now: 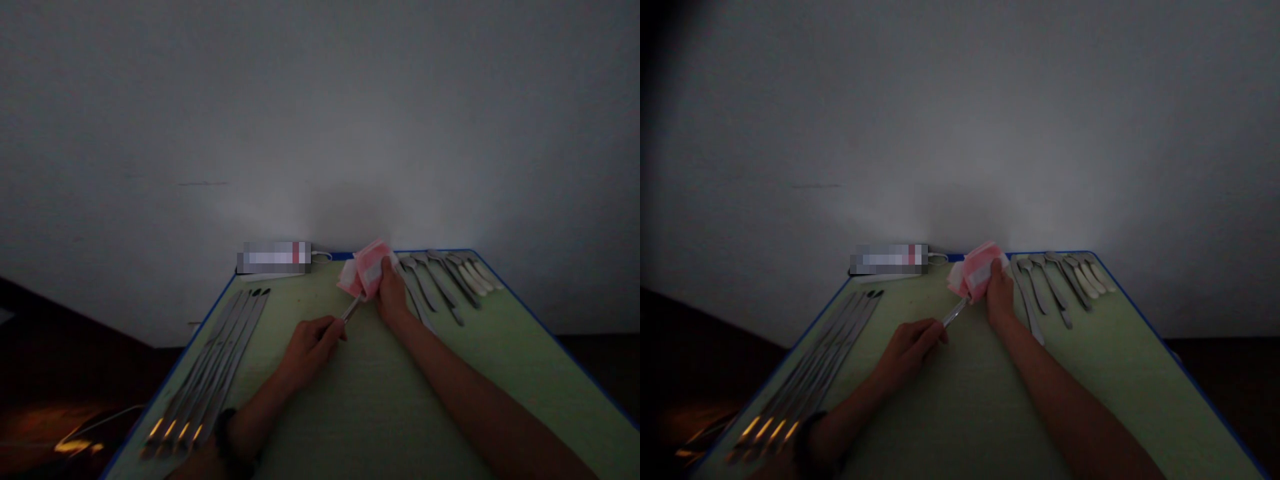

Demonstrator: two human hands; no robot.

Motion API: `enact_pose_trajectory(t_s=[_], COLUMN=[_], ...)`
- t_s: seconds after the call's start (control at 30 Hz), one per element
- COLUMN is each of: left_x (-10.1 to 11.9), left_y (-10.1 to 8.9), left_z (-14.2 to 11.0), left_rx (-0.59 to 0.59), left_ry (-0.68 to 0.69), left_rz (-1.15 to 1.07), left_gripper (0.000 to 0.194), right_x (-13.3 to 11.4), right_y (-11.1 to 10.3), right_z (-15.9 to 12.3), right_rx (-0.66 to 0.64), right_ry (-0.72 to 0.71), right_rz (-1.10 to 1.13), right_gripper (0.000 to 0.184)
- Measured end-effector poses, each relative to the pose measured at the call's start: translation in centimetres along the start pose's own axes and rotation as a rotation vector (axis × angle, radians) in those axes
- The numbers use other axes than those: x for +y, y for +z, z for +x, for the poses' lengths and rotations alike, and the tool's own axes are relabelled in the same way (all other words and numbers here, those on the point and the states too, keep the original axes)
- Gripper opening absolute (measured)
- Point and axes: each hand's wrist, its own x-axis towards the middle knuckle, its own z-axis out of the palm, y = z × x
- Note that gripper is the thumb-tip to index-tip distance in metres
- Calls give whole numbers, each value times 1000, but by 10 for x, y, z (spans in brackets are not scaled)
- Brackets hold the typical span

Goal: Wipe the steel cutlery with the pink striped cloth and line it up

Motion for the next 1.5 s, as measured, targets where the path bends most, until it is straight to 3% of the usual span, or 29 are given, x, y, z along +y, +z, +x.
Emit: enact_pose_trajectory(t_s=[0.2, 0.4, 0.47, 0.67, 0.8, 0.93, 1.07, 1.17, 1.3, 1.5], left_x=[-1, -2, -2, 1, 2, -2, -4, -4, -1, 0], left_y=[0, -1, -1, 4, 4, 1, 0, 1, 2, 4], left_z=[4, 7, 6, -1, -4, -3, 1, 4, 3, -1], left_rx=[171, 172, 161, 58, 65, 185, 233, 242, 187, 11], left_ry=[26, 64, 62, 115, 145, 136, 130, 97, 68, 109], left_rz=[64, 111, 123, 151, 137, 132, 156, 168, 226, 319], left_gripper=[44, 43, 43, 40, 41, 46, 44, 44, 44, 40], right_x=[-4, -4, -5, -18, -20, -11, -7, -6, -6, -27], right_y=[17, 19, 15, -6, -4, 13, 30, 36, 31, 7], right_z=[-37, -41, -30, 10, 7, -27, -66, -78, -59, 1], right_rx=[-167, -218, -179, 120, 163, 54, -128, -187, -173, 91], right_ry=[-34, -66, -46, 56, 84, 83, 61, 76, 74, 120], right_rz=[-204, -235, -176, 135, 151, -89, -114, -92, -36, 346], right_gripper=[54, 53, 51, 41, 45, 55, 55, 53, 50, 33])
